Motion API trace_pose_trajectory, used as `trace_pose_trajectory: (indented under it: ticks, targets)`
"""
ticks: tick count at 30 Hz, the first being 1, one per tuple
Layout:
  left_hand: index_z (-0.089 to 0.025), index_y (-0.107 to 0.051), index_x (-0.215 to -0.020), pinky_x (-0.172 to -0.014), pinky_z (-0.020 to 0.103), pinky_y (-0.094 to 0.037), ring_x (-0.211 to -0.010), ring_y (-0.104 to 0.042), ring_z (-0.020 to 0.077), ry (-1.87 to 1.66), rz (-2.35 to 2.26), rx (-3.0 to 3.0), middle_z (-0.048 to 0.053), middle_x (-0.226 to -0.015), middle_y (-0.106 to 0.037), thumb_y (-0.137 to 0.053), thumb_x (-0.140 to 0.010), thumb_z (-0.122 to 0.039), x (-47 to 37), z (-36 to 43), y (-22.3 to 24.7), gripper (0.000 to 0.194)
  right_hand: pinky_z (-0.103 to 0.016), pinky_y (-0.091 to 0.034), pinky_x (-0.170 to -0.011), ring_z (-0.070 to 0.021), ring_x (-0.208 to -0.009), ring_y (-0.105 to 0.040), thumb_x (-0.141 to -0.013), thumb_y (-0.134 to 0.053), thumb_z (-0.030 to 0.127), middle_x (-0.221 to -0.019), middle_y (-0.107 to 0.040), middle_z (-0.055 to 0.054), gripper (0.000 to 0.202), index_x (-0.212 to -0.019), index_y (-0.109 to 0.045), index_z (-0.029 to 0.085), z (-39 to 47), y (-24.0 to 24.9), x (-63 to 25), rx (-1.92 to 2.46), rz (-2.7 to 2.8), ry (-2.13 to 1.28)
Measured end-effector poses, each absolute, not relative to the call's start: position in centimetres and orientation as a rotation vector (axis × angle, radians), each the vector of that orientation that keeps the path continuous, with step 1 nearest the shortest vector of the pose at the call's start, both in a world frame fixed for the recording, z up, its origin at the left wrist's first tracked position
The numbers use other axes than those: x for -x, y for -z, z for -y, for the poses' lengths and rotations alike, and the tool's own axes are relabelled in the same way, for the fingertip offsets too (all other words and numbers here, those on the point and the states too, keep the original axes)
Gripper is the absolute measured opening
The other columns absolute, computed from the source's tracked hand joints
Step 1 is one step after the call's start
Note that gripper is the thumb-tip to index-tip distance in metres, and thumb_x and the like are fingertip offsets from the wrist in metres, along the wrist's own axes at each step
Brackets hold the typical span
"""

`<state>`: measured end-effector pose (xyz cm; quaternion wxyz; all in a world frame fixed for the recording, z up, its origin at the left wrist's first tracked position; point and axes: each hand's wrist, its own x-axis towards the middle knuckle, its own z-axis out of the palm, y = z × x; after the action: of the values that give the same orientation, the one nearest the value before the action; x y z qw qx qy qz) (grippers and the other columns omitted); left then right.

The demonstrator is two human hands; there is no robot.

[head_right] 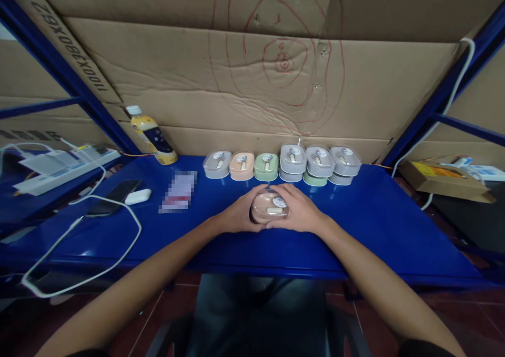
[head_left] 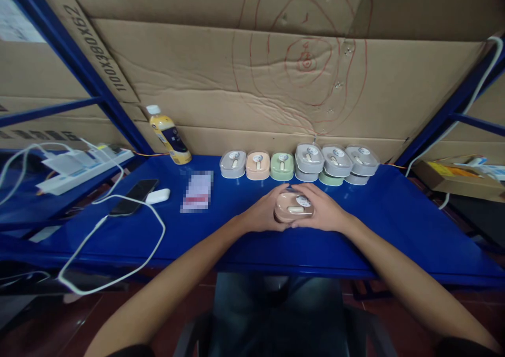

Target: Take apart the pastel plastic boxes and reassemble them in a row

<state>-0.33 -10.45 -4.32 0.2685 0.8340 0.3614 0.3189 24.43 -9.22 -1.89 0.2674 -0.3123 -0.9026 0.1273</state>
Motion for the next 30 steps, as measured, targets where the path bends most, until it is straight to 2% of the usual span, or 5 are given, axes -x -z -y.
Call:
trace_pose_trajectory:
  ticks: [6, 11, 14, 21, 30]
  targets:
    - [-0.02, -0.022, -0.163, -0.119, 0.058, -0.042, -0.145, -0.047, 0.0388, -0.833, -1.03, -2.317, 0.019, -0.156, -0.046, -0.087, -0.069, -0.036, 0.8, 10.3, 4.0, 0.116, -0.055, -0.051, -0.109, -0.0354, -0.129, -0.06, -0.083, -0.077, 0.061, -0.139, -0.061, -0.015, 0.079, -0.148, -0.05, 0.025, 8.2, 1.4, -25.5, 0.831, 2.278, -0.336]
    - [-0.029, -0.057, -0.147, -0.118, 0.055, -0.044, -0.144, -0.049, 0.0337, -0.766, -0.96, -2.465, 0.012, -0.149, -0.054, -0.082, -0.083, -0.044, 1.0, 10.7, 3.4, 0.07, -0.053, -0.053, -0.104, -0.0334, -0.119, -0.064, -0.088, -0.071, 0.056, -0.133, -0.063, -0.016, 0.066, -0.143, -0.053, 0.023, 7.7, 1.0, -25.9, 0.939, 2.073, -0.224]
    - [-0.03, -0.066, -0.138, -0.118, 0.054, -0.044, -0.147, -0.045, 0.0331, -0.747, -0.937, -2.53, 0.012, -0.149, -0.055, -0.076, -0.09, -0.042, 0.9, 10.9, 3.1, 0.051, -0.054, -0.052, -0.104, -0.0334, -0.118, -0.064, -0.089, -0.07, 0.054, -0.131, -0.064, -0.016, 0.064, -0.142, -0.054, 0.022, 7.7, 0.9, -25.8, 0.97, 2.005, -0.191]
    - [-0.03, -0.07, -0.134, -0.121, 0.052, -0.041, -0.148, -0.043, 0.0313, -0.797, -0.97, -2.566, 0.011, -0.155, -0.048, -0.066, -0.097, -0.039, 0.9, 10.9, 3.0, 0.039, -0.053, -0.052, -0.104, -0.0326, -0.116, -0.065, -0.088, -0.07, 0.054, -0.128, -0.065, -0.014, 0.062, -0.14, -0.054, 0.024, 7.9, 0.7, -25.7, 0.979, 1.978, -0.176]
    - [-0.019, -0.074, -0.124, -0.12, 0.052, -0.042, -0.14, -0.05, 0.032, -1.048, -1.313, -2.419, 0.014, -0.139, -0.058, -0.059, -0.099, -0.047, 3.9, 8.5, 2.5, 0.039, -0.057, -0.052, -0.104, -0.0354, -0.119, -0.066, -0.091, -0.064, 0.058, -0.132, -0.068, -0.017, 0.059, -0.135, -0.06, 0.019, 7.0, 1.1, -26.2, 1.128, 1.862, -0.206]
